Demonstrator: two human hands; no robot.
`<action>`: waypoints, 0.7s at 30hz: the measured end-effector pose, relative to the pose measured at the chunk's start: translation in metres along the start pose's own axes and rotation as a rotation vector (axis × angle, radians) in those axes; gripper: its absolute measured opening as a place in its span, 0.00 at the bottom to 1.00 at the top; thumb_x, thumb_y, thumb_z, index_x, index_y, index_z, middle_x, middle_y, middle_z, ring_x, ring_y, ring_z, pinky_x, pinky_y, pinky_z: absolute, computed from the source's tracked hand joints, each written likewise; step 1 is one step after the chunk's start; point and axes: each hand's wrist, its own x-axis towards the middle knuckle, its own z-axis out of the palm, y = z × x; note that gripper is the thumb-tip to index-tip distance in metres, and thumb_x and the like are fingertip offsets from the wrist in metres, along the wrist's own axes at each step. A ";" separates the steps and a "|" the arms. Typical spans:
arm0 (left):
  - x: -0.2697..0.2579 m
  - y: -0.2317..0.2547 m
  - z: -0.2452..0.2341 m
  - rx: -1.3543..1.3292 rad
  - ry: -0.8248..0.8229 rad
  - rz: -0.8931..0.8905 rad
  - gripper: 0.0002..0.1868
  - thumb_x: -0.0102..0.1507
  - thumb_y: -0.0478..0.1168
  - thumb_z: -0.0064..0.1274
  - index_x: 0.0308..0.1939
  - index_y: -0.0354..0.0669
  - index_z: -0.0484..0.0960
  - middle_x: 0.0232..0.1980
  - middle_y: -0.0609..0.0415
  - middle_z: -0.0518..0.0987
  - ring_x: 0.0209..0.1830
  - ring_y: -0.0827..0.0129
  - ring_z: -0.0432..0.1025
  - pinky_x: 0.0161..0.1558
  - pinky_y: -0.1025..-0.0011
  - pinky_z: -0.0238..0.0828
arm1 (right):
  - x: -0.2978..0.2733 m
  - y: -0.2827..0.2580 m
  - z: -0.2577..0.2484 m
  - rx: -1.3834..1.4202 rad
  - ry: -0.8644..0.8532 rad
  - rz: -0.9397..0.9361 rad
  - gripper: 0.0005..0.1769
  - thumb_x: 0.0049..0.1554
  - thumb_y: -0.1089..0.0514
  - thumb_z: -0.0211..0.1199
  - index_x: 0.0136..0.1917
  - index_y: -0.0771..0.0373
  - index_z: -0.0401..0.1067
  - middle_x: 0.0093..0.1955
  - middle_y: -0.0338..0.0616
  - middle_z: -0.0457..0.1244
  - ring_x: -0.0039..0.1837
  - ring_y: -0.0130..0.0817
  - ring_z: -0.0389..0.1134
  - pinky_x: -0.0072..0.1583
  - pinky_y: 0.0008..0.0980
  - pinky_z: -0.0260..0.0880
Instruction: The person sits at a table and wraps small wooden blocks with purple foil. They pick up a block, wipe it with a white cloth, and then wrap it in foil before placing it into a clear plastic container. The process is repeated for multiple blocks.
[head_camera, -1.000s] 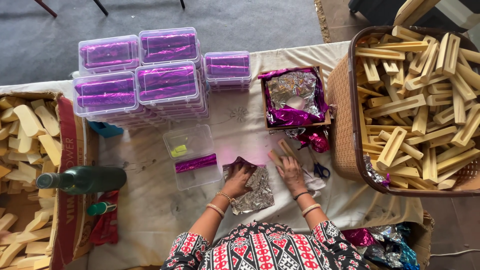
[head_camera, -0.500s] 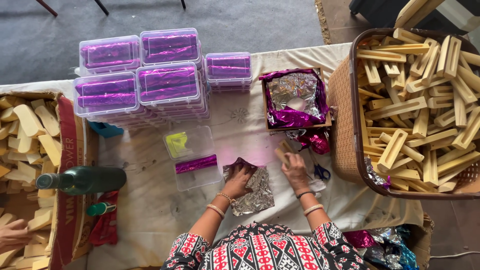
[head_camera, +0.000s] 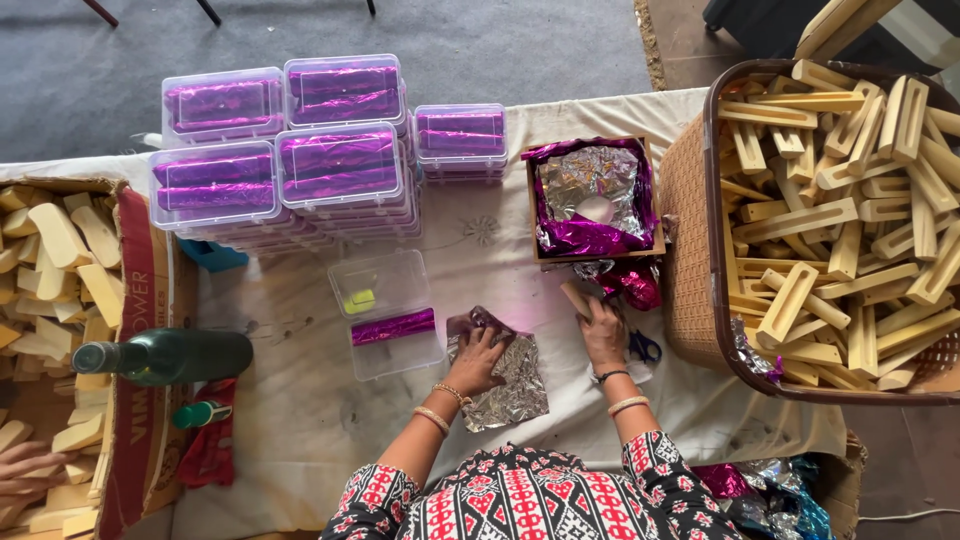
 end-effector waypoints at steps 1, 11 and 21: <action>0.001 -0.002 0.003 -0.001 -0.003 -0.002 0.54 0.49 0.54 0.71 0.76 0.61 0.59 0.75 0.46 0.56 0.77 0.46 0.49 0.69 0.36 0.48 | 0.002 -0.004 -0.004 0.000 -0.003 0.001 0.25 0.50 0.56 0.69 0.62 0.50 0.73 0.49 0.52 0.68 0.53 0.57 0.69 0.54 0.51 0.70; 0.003 -0.003 0.001 -0.002 0.028 -0.006 0.56 0.46 0.54 0.73 0.74 0.53 0.60 0.74 0.44 0.57 0.76 0.48 0.48 0.70 0.40 0.47 | -0.020 -0.061 -0.011 0.866 -0.383 0.037 0.26 0.50 0.66 0.72 0.62 0.58 0.73 0.57 0.39 0.71 0.59 0.32 0.72 0.63 0.32 0.76; -0.023 -0.007 -0.003 -0.155 0.250 0.195 0.41 0.49 0.40 0.66 0.67 0.46 0.72 0.68 0.43 0.70 0.67 0.44 0.62 0.63 0.53 0.59 | -0.022 -0.074 0.046 1.000 -0.714 0.024 0.23 0.55 0.67 0.68 0.63 0.60 0.71 0.57 0.38 0.70 0.60 0.28 0.71 0.62 0.30 0.75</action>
